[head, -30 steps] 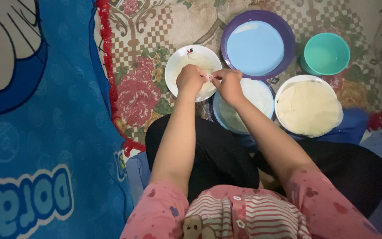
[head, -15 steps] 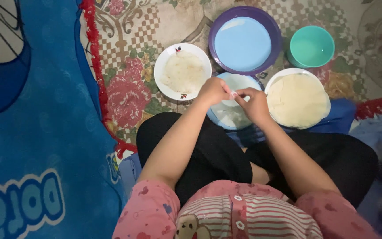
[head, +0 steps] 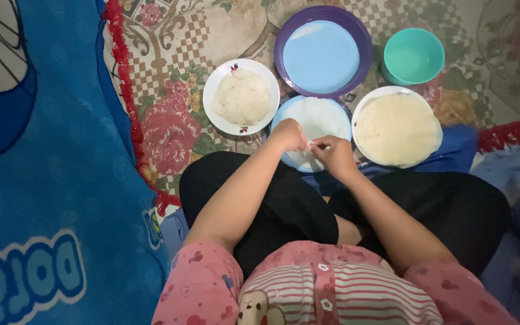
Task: The person takes a portion of white filling from a plate and places it onto a thin wrapper, then folds and rolls the wrapper into a cylinder.
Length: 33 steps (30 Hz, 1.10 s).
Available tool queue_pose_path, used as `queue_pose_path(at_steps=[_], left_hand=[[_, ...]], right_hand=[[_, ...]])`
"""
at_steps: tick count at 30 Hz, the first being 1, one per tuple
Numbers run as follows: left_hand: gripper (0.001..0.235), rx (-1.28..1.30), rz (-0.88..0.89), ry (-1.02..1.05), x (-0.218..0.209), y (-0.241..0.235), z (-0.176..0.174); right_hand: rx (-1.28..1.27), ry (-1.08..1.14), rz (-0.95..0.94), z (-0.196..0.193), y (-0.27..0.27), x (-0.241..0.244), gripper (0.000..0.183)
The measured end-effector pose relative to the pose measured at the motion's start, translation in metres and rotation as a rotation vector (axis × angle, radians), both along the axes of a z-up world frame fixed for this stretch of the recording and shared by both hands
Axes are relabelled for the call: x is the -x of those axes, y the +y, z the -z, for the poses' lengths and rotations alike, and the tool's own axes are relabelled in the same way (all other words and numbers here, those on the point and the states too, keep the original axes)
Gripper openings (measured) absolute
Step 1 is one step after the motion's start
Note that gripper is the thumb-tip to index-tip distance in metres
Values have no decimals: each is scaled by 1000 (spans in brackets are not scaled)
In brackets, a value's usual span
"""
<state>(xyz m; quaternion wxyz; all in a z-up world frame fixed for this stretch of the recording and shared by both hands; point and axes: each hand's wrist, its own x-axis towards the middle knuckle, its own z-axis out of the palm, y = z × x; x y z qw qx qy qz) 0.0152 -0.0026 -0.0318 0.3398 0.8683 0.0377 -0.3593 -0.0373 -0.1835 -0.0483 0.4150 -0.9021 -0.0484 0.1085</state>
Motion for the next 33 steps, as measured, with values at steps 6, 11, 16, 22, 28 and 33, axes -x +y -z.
queue_pose_path(at_steps=[6, 11, 16, 22, 28, 33], left_hand=[[15, -149, 112, 72, -14, 9, 21], [48, -156, 46, 45, -6, 17, 12], [54, -174, 41, 20, -4, 11, -1], [64, -215, -28, 115, -9, -11, 22], [50, -139, -25, -51, -6, -10, 49], [38, -119, 16, -106, 4, -15, 31]], right_hand=[[-74, 62, 25, 3, 20, 0, 11], [-112, -13, -5, 7, 33, 7, 12], [-57, -69, -13, 6, 35, 13, 8], [145, -177, -38, 12, 25, 16, 9], [190, -326, -78, 36, 11, 17, 10], [156, -327, -72, 26, 6, 19, 11]])
